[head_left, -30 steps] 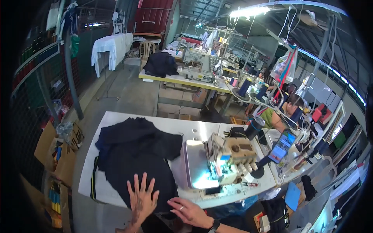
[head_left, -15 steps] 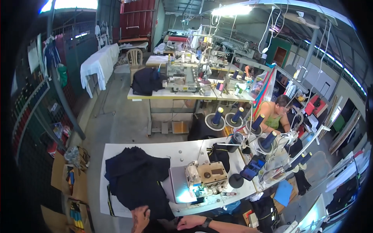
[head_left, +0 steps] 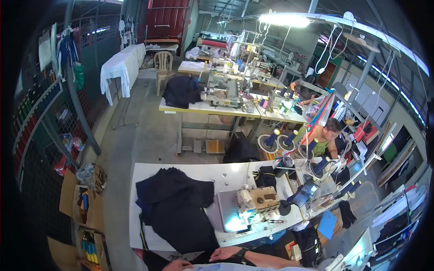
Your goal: The recorder uses a screwdriver to adjust and repair internal components of an industrial sewing machine.
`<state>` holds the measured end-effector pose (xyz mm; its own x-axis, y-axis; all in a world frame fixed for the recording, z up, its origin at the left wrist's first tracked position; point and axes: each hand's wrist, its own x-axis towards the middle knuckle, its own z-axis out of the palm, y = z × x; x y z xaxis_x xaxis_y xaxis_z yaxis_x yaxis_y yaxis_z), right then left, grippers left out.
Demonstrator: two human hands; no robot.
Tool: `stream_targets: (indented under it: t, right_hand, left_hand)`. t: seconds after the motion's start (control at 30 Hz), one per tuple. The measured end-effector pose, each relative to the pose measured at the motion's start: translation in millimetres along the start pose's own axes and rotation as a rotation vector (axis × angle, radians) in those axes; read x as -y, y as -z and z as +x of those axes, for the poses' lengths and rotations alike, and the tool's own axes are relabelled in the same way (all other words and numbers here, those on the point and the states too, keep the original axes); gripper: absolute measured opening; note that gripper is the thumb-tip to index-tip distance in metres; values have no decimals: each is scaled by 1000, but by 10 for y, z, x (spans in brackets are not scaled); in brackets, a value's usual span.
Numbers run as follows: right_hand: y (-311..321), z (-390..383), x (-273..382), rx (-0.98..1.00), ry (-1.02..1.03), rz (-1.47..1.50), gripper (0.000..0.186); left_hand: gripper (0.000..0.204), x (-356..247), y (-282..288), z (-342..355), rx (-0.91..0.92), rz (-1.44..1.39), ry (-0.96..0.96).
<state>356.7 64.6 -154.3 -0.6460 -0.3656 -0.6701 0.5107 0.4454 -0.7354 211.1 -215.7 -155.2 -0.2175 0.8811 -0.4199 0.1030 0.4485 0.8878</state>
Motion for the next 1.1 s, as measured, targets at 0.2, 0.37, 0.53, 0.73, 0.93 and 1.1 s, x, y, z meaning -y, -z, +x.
stream_targets:
  t: [0.2,0.37,0.53,0.73,0.93,1.1]
  right_hand:
    - [-160,1259,913,13,-159,187,44]
    - [-409,2361,2115,23,-59,14,44]
    - [-501,3287,3109,203,-52,53,37]
    - [-302,4114,3843,208,3,-56,34]
    - [-92,4320,4190,299,-123,-47,38]
    - [236,4236,4187,126,-8,-128,43]
  left_hand:
    - [35,925,1416,-391,124,9,-13]
    - [44,2133,2833,-931,96,-627,-141]
    - [19,2728,4021,-1936,-387,281,-29]
    - [27,3577,4618,-2310,-404,128,252]
    - [42,4522,4833,-2503,-97,383,390]
    - [36,4252,5208,-2093,-137,-16,-5]
